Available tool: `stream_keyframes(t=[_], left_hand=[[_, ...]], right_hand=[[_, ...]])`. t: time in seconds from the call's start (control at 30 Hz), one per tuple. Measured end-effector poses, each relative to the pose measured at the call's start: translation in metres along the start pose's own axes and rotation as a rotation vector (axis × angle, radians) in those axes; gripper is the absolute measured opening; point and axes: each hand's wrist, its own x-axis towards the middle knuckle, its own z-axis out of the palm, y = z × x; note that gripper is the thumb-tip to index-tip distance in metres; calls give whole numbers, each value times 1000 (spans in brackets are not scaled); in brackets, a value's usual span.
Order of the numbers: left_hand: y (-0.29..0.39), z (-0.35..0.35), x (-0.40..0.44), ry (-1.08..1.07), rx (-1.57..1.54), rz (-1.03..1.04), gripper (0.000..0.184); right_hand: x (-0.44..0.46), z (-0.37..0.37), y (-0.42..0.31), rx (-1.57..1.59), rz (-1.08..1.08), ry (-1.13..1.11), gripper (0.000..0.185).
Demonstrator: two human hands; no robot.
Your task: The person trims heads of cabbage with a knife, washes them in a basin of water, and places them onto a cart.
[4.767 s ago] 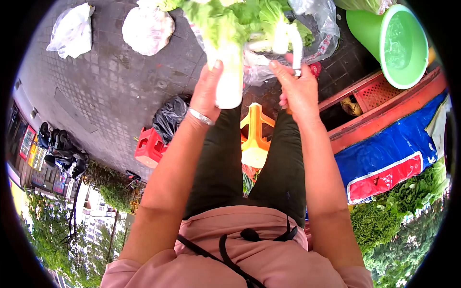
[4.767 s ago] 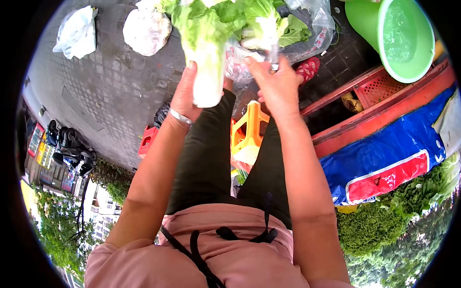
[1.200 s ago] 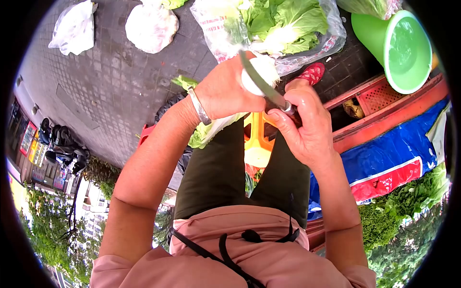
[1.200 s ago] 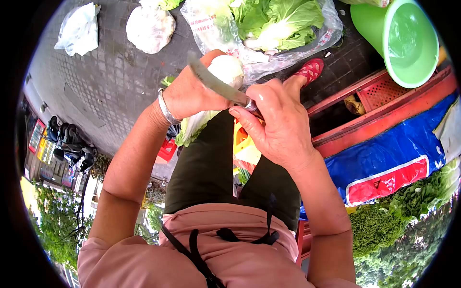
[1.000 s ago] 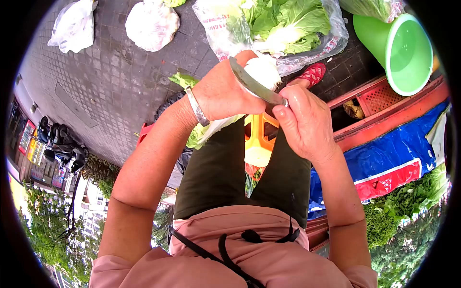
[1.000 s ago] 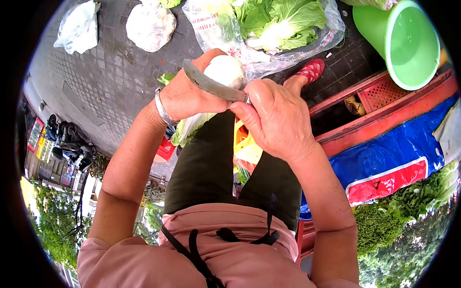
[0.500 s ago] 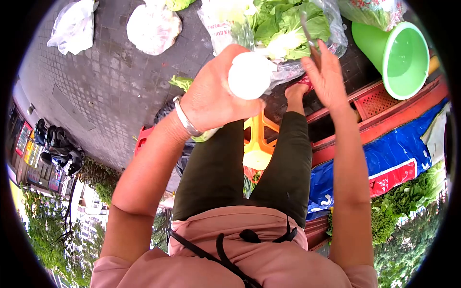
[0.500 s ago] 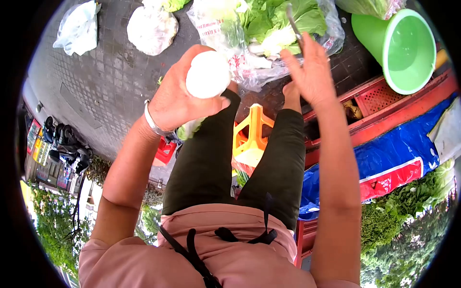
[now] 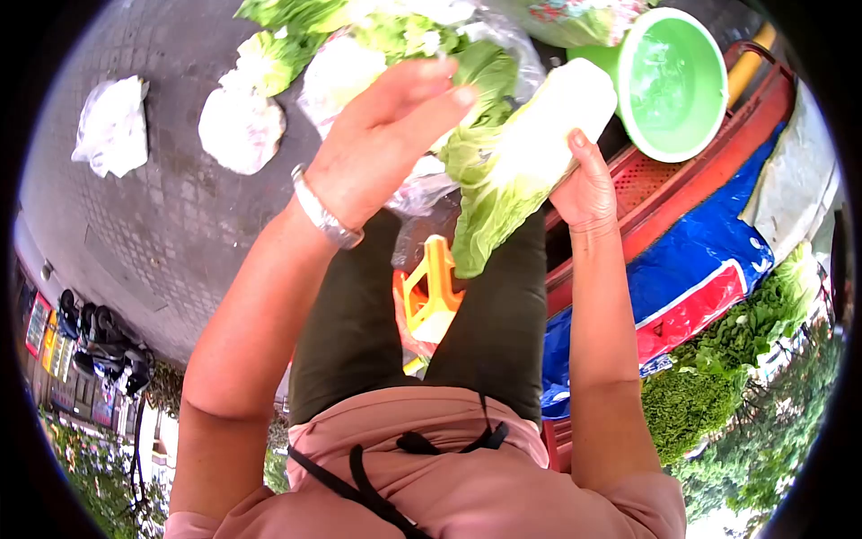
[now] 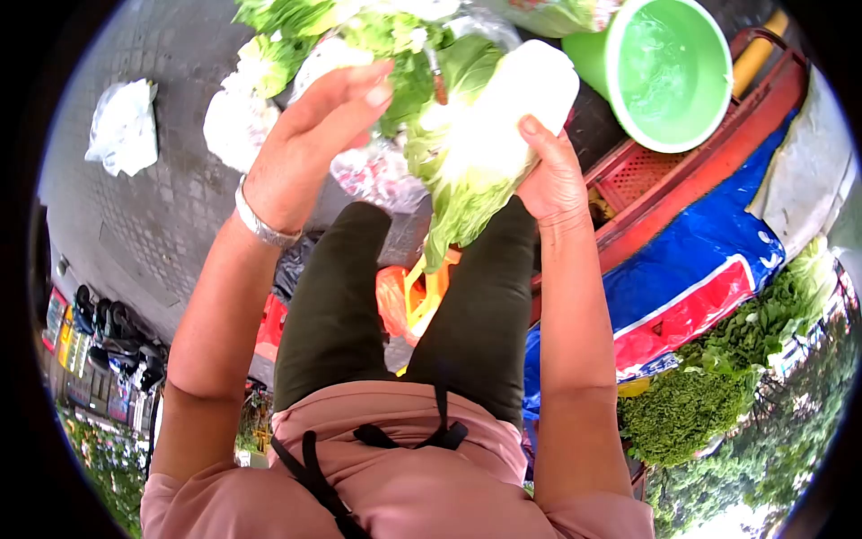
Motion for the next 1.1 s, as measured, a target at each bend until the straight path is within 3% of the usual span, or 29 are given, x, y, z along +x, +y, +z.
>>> stream_keyframes(t=[0.13, 0.3, 0.33, 0.47, 0.57, 0.6, 0.67, 0.7, 0.77, 0.87, 0.97, 1.1], left_hand=[[-22, 31, 18, 32, 4, -138, 36], [-52, 78, 29, 71, 68, -270, 34], [-59, 87, 31, 75, 84, -297, 33], [-91, 120, 40, 64, 85, -361, 31], [-99, 151, 49, 111, 42, -384, 28], [-105, 157, 52, 106, 11, -393, 27], [-108, 168, 57, 110, -10, -429, 26], [-109, 174, 60, 113, -22, -446, 25], [-113, 182, 65, 162, 20, -391, 27], [-119, 182, 67, 180, 64, -381, 27], [-116, 177, 67, 200, 98, -406, 27], [-112, 169, 60, 203, 51, -435, 26]], right_hand=[[15, -69, -71, 12, -62, 55, 51], [43, -162, -191, -144, -69, 169, 56], [52, -176, -219, -278, -58, 119, 58], [123, -208, -300, -896, 97, 253, 66], [187, -220, -310, -1280, 157, 154, 64], [212, -222, -302, -1534, 124, 131, 68], [243, -208, -282, -1864, 297, 143, 74], [258, -213, -257, -1971, 272, 264, 80], [280, -221, -224, -2031, 413, 194, 87], [284, -267, -163, -1922, -245, 359, 73], [266, -258, -180, -1125, -86, 417, 64], [222, -262, -246, -598, -366, 278, 60]])
